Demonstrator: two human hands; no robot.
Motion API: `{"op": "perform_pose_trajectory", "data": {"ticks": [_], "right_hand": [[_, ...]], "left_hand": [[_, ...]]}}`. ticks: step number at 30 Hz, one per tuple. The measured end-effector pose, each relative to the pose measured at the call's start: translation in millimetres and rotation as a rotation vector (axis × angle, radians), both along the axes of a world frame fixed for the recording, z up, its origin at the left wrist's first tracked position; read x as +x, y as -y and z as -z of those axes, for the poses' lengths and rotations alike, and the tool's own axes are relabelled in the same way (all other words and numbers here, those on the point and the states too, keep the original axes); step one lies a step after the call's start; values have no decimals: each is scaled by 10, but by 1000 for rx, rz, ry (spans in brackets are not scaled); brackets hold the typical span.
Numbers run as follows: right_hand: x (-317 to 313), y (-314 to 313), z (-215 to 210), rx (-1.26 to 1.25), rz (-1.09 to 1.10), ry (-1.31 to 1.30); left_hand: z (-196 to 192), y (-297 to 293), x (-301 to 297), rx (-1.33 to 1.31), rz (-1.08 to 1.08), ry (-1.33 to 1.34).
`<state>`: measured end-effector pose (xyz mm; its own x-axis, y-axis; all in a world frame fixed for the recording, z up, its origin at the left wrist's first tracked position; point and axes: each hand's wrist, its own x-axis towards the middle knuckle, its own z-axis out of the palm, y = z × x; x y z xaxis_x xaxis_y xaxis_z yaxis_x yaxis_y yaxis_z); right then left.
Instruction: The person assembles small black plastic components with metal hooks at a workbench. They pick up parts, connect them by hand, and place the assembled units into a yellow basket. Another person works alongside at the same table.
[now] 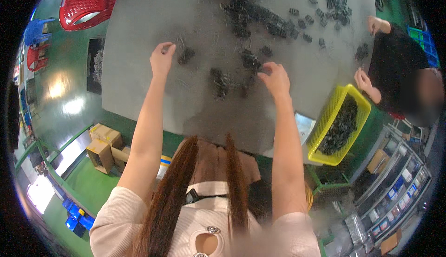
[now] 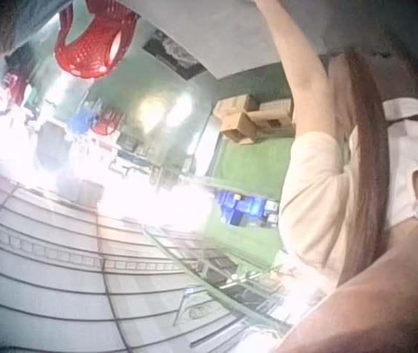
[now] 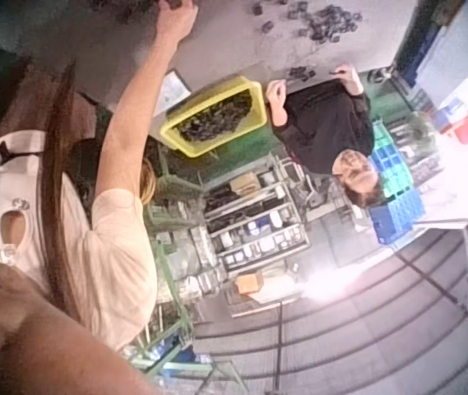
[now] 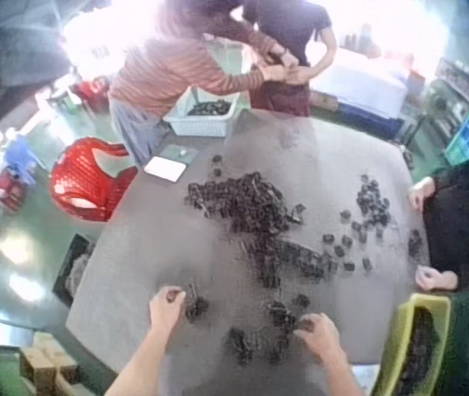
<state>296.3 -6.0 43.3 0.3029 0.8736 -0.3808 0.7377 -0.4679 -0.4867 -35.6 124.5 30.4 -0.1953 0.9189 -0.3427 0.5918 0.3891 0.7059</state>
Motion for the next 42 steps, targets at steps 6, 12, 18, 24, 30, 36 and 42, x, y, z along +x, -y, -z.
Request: {"op": "perform_pose_trajectory", "data": {"ticks": [6, 12, 18, 24, 30, 36, 42], "right_hand": [[-439, -595, 253, 99, 61, 151], [-265, -670, 112, -11, 207, -190], [150, -381, 63, 23, 255, 110], [9, -550, 375, 154, 71, 30], [-7, -572, 481, 70, 162, -451], [-204, -453, -21, 135, 669, -1611], [-1118, -1151, 425, 73, 10, -534]], "left_hand": [[177, 162, 383, 244, 337, -382], [-159, -14, 333, -400, 198, 510], [-270, 68, 50, -423, -71, 837], [-260, 180, 195, -556, 108, 1118], [43, 363, 619, -238, 370, 245], [151, 908, 701, -68, 614, -21], [-10, 888, 281, -241, 227, 306]]}}
